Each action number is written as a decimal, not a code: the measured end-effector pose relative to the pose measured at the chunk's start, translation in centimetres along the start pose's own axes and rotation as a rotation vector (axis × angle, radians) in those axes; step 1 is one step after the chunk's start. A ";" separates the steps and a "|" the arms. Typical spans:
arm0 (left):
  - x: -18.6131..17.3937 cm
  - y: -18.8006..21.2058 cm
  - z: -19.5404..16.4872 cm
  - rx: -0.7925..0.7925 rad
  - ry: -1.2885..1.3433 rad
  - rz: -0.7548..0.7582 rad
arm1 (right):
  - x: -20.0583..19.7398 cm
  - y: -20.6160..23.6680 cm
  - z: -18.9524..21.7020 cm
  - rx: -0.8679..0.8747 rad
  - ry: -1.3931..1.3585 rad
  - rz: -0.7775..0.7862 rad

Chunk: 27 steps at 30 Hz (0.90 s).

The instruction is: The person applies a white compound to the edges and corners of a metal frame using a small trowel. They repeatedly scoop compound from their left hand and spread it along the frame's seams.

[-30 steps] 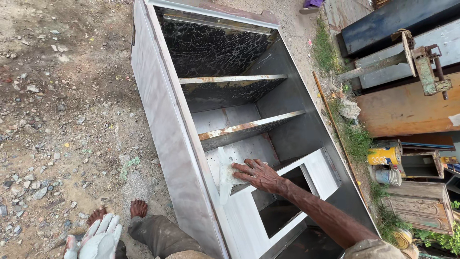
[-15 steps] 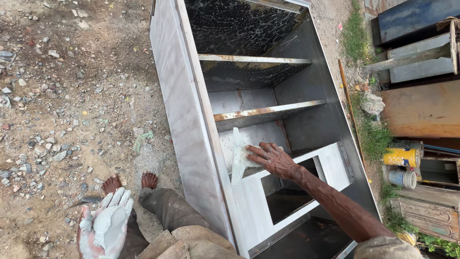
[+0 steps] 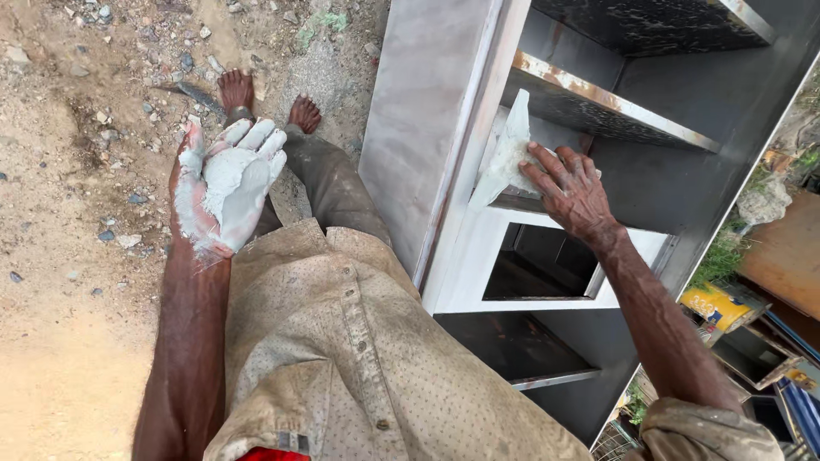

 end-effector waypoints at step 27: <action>-0.6 -1.3 3.0 -0.014 0.106 -0.011 | 1.3 -2.8 -2.0 -0.094 0.082 0.042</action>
Point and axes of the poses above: each hand's wrist, its own y-axis away from the middle knuckle, its own x-axis out of the palm, z = x × y, the point moved 8 cm from there along -y, towards the middle knuckle, and after that the axes turned 10 degrees about z, right-handed, at the moved point
